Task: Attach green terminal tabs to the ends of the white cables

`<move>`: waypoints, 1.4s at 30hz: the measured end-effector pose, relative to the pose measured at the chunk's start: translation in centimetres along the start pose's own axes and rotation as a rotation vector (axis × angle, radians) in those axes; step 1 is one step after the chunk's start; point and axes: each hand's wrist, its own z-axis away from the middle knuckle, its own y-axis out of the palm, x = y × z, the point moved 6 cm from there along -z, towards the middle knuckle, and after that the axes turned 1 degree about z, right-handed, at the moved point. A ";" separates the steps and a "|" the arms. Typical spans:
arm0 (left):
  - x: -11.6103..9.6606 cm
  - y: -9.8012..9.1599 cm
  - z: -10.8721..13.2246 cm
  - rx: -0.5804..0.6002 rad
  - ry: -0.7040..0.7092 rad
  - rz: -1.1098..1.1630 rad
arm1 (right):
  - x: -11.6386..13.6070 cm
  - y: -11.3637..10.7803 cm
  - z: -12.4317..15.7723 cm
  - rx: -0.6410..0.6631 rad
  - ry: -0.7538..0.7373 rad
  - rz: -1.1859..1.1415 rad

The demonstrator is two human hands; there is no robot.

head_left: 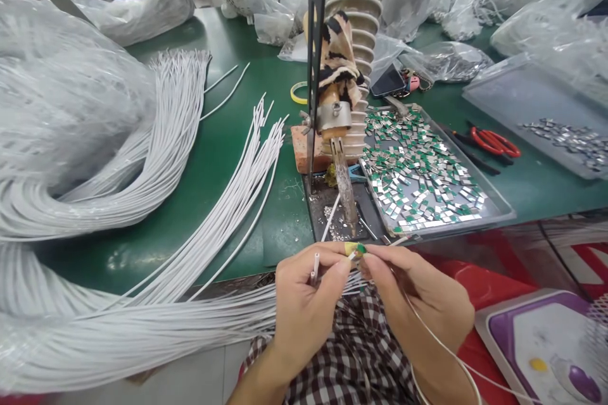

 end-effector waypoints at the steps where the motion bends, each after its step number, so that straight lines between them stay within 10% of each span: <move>1: 0.0 0.0 0.0 -0.005 0.000 -0.002 | 0.0 0.1 0.0 0.005 -0.002 0.021; 18: -0.3 -0.4 -0.5 0.013 -0.078 0.005 | -0.6 0.7 0.9 0.031 0.065 -0.200; 27: -0.7 -0.3 -1.1 0.004 -0.069 -0.011 | 0.4 -0.9 0.3 -0.218 -0.230 0.010; 42: -1.1 -0.4 -2.0 -0.038 -0.046 0.013 | 3.4 -0.2 -0.5 -0.152 -0.465 0.202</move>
